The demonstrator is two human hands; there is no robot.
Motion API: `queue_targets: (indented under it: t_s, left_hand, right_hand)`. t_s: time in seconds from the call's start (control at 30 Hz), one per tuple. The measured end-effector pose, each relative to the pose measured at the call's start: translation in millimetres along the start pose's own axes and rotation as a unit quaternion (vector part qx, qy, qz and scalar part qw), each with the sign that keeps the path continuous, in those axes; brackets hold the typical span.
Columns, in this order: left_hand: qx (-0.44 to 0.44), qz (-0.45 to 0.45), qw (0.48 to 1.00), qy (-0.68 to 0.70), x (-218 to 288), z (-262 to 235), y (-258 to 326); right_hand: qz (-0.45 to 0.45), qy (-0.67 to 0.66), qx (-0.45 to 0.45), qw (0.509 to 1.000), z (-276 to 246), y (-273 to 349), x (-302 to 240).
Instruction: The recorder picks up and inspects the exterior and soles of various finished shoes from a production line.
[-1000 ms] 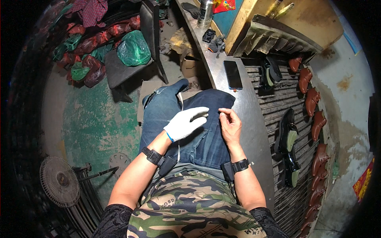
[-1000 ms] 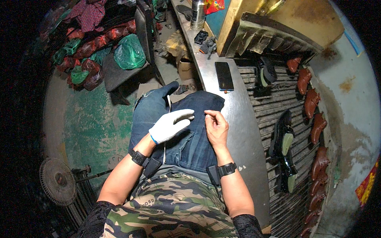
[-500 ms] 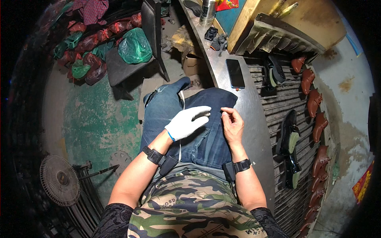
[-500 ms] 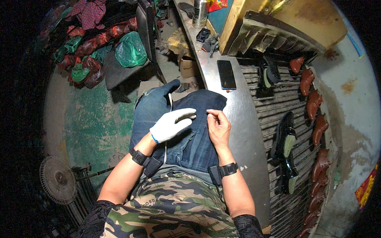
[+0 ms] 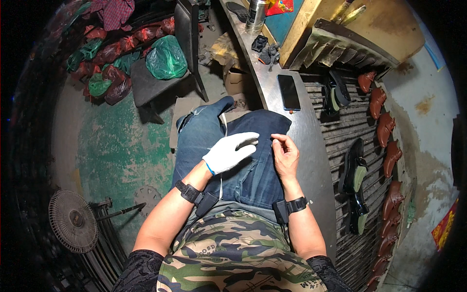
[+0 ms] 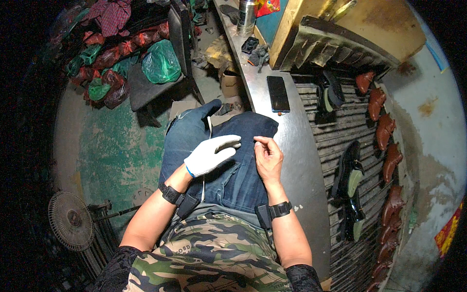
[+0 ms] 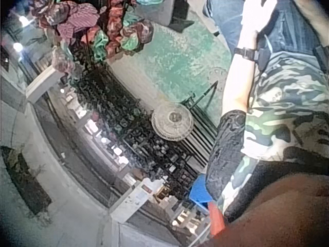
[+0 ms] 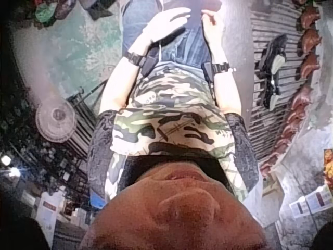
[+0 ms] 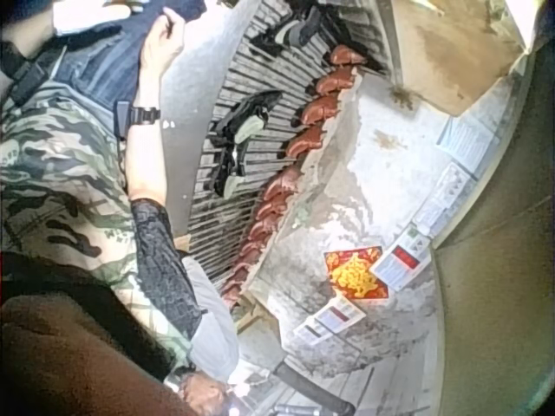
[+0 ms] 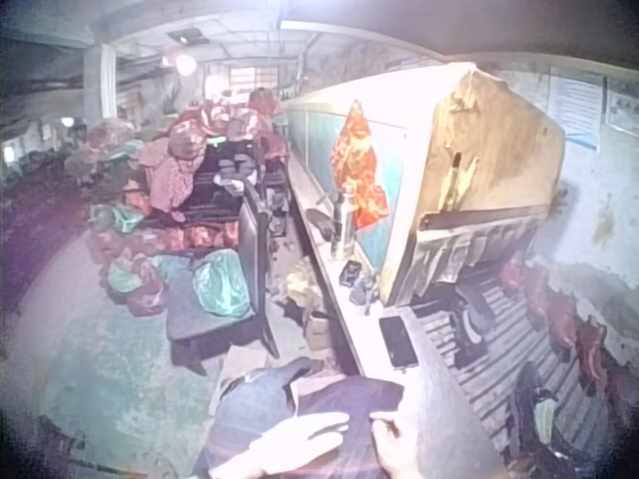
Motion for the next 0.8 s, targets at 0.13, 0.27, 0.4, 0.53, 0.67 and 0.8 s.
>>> queue_targets:
  t_s: [0.13,0.27,0.4,0.53,0.67,0.8]
  left_hand:
    - [-0.001,-0.003,1.0,0.006,0.8,0.4,-1.0]
    - [-0.002,-0.007,1.0,0.002,1.5,0.4,-0.5]
    - [-0.001,-0.006,1.0,0.008,2.8,0.4,-0.3]
    - [-0.003,-0.006,1.0,-0.002,2.8,-0.2,-1.1]
    - [0.0,-0.001,1.0,0.001,3.2,0.0,-0.7]
    - [0.0,-0.001,1.0,-0.009,3.3,0.0,-1.4]
  right_hand:
    - [0.003,-0.001,0.0,1.0,-1.0,-0.4,1.3]
    - [-0.001,0.001,0.002,1.0,-0.7,-0.1,1.7]
    - [-0.003,0.004,0.005,1.0,-1.6,-0.1,1.7]
    - [0.004,0.0,0.003,1.0,-1.7,-0.5,3.4]
    - [0.001,-0.005,0.002,1.0,-1.2,-0.7,1.9]
    - [0.001,-0.007,0.002,1.0,-1.7,-0.4,3.8]
Point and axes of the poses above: each hand's wrist, its own y-axis away from the middle knuckle, its own z-axis out of the palm, x = y × z, the point moved 8 cm from there along -y, towards the middle knuckle, and after that the axes turned 15 degrees about -x, right-handed, at the moved point
